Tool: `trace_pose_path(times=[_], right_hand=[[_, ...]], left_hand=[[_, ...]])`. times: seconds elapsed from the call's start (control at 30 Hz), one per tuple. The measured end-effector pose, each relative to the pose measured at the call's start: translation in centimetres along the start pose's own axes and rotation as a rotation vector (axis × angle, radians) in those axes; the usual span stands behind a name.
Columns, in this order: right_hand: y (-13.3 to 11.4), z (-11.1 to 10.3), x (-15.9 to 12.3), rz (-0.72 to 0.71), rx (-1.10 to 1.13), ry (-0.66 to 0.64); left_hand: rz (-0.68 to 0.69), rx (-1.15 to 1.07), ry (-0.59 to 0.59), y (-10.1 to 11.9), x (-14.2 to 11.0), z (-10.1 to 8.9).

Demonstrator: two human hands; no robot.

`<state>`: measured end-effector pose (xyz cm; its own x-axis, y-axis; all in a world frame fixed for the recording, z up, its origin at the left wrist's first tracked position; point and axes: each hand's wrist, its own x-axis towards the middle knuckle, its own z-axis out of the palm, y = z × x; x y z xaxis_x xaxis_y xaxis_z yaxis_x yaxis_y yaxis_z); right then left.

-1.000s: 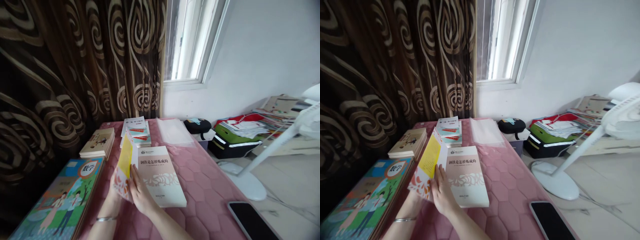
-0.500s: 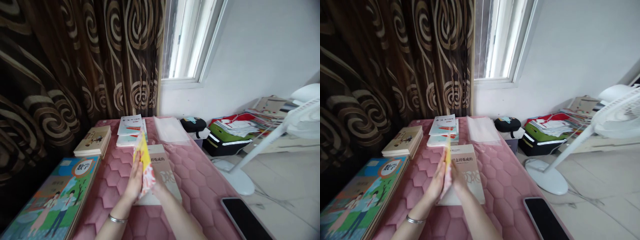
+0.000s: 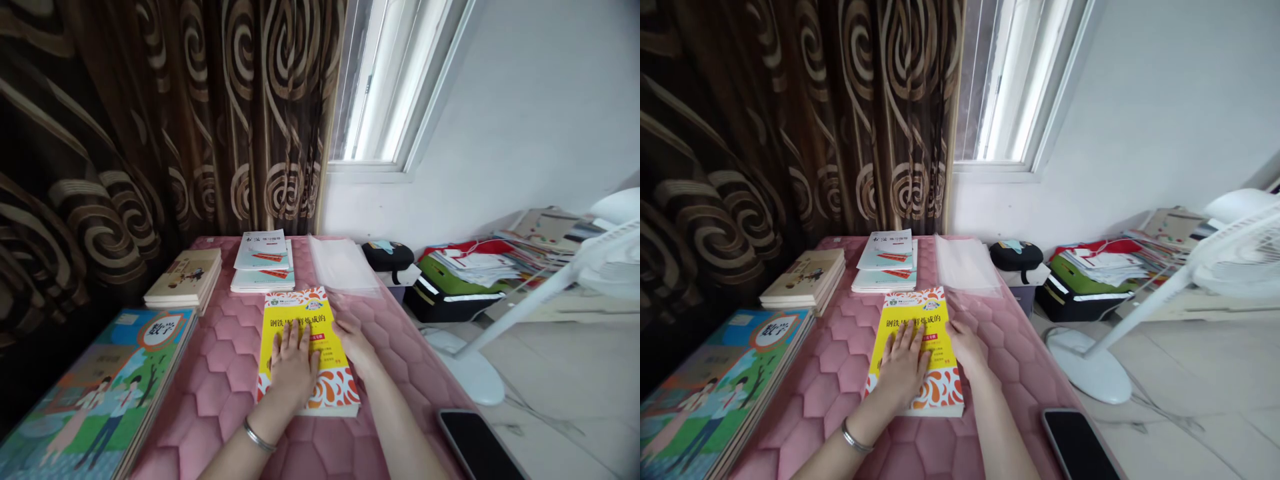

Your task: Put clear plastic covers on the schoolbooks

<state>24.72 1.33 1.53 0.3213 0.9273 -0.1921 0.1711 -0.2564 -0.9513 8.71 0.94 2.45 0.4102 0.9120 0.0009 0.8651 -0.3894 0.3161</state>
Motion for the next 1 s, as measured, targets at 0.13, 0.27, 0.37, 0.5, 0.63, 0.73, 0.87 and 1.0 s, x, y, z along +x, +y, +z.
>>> trace_pose_path(times=[0.13,0.27,0.37,0.5,0.63,0.73,0.87,1.0], right_hand=[[-0.5,0.3,-0.5,-0.066,-0.539,0.181],[-1.3,0.8,-1.5,-0.075,-0.874,0.237],[-1.5,1.0,-1.9,-0.06,-0.98,0.199],[-1.4,1.1,-1.9,-0.023,-1.039,0.149],[-1.0,1.2,-1.6,-0.034,-1.069,0.111],[-0.7,1.1,-1.4,-0.055,-1.073,0.107],[-0.7,0.9,-1.3,-0.044,-1.05,0.104],[-0.7,1.6,-1.5,-0.064,-0.988,0.083]], left_hand=[[0.021,0.031,0.054,-0.2,0.3,1.4],[0.049,0.025,0.055,-0.7,0.1,1.4],[0.051,0.017,0.066,-2.1,-0.3,0.4],[-0.149,-0.009,0.12,-4.8,-0.8,-1.1],[-0.265,-0.174,0.12,-6.3,0.1,-2.1],[-0.352,-0.364,0.103,-6.7,1.8,-2.6],[-0.437,-0.45,0.07,-7.3,3.7,-3.0],[-0.428,-0.433,0.078,-8.4,3.8,-3.0]])
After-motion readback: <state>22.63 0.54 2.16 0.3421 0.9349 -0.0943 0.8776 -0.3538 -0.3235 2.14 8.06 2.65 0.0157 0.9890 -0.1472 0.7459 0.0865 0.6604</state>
